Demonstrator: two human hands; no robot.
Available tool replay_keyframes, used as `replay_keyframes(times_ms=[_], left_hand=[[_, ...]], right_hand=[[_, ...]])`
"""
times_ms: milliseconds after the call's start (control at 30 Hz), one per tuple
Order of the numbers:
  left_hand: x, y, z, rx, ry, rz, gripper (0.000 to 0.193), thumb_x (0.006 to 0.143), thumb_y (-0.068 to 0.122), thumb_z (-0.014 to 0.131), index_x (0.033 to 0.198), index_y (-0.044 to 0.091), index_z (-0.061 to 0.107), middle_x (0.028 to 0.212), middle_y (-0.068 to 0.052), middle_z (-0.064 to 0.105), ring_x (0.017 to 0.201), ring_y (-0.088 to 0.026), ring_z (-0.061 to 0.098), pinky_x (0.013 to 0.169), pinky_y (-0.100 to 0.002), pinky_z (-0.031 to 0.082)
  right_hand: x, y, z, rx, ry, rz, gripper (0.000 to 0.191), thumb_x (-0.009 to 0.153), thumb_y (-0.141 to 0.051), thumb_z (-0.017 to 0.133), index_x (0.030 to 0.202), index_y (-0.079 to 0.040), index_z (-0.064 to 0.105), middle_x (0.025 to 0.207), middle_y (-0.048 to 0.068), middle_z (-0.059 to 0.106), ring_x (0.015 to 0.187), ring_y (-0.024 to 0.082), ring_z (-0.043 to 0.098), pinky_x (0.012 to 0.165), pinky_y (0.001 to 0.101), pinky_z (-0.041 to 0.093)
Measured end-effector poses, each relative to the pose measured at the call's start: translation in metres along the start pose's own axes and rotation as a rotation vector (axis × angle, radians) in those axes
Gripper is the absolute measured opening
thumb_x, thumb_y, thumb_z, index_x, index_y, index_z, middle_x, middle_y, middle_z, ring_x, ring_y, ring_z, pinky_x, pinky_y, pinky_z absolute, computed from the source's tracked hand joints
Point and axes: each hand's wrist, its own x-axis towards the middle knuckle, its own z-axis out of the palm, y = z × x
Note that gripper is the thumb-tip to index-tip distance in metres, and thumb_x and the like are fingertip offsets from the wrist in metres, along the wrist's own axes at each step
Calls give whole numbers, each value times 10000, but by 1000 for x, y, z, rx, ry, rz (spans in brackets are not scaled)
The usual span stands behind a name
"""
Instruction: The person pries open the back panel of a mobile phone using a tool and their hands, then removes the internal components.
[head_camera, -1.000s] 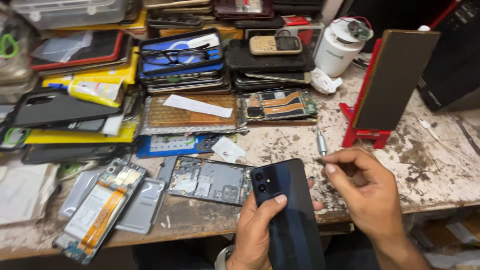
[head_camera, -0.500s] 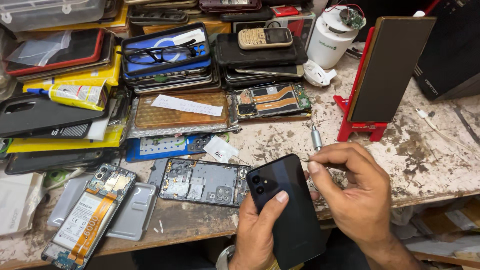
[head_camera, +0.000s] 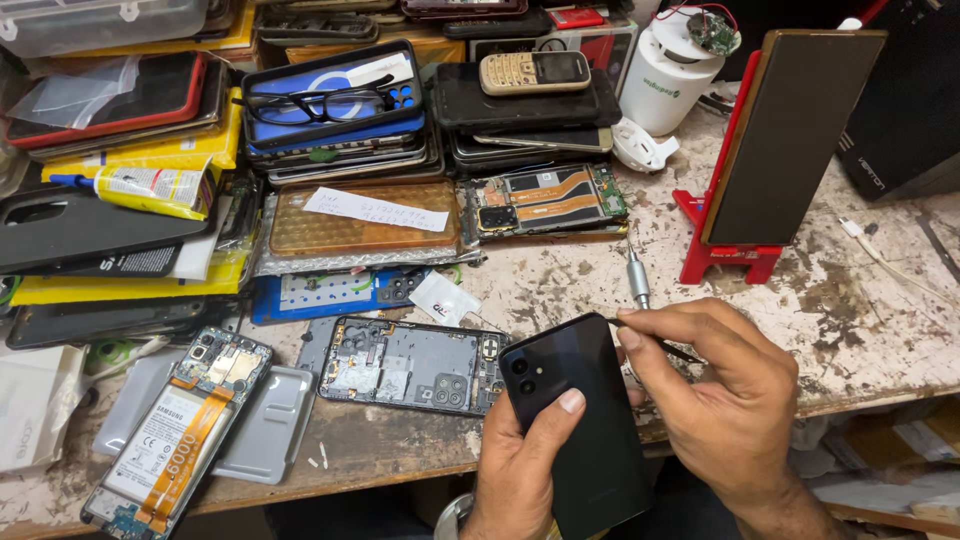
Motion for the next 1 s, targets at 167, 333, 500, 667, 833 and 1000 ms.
replay_keyframes(times_ms=[167, 333, 500, 667, 833, 1000], left_hand=[[-2, -2, -2, -37, 21, -9, 385, 956, 92, 574, 1315, -39, 620, 1074, -197, 768, 944, -212, 759, 808, -329, 625], [-2, -9, -10, 43, 70, 43, 315, 970, 79, 617, 1260, -41, 641, 1053, -148, 759, 915, -176, 737, 809, -321, 614], [-4, -8, -13, 50, 44, 40, 312, 970, 89, 610, 1255, -34, 641, 1051, -134, 755, 914, -171, 731, 806, -324, 611], [-5, -1, -10, 7, 24, -1, 346, 952, 100, 596, 1277, -12, 631, 1054, -168, 765, 935, -206, 754, 798, -335, 617], [-7, 2, -8, 42, 12, 22, 345, 975, 103, 597, 1290, -36, 622, 1083, -178, 759, 959, -206, 746, 834, -337, 618], [-8, 4, -9, 54, 10, 22, 346, 976, 107, 598, 1292, -33, 621, 1080, -176, 760, 954, -204, 742, 822, -333, 614]], right_hand=[[-1, -3, 2, -38, 4, -37, 177, 886, 24, 748, 1059, -11, 747, 947, 84, 721, 857, 118, 726, 670, 209, 598], [-3, -9, 5, -84, 33, -116, 187, 881, 44, 749, 1065, 11, 734, 954, 94, 711, 868, 133, 716, 718, 234, 582], [-2, -14, 7, -93, 50, -103, 191, 877, 54, 752, 1063, 10, 739, 953, 98, 714, 851, 137, 712, 705, 236, 573], [-3, -17, 7, -88, 67, -138, 199, 882, 55, 759, 1071, 0, 735, 966, 95, 715, 881, 144, 713, 749, 244, 570], [-2, -17, 7, -106, 51, -144, 198, 866, 56, 766, 1052, -4, 739, 943, 88, 718, 866, 141, 719, 735, 240, 578], [-3, -18, 8, -99, 49, -140, 193, 862, 55, 769, 1044, -2, 738, 939, 85, 716, 863, 141, 719, 732, 241, 578]])
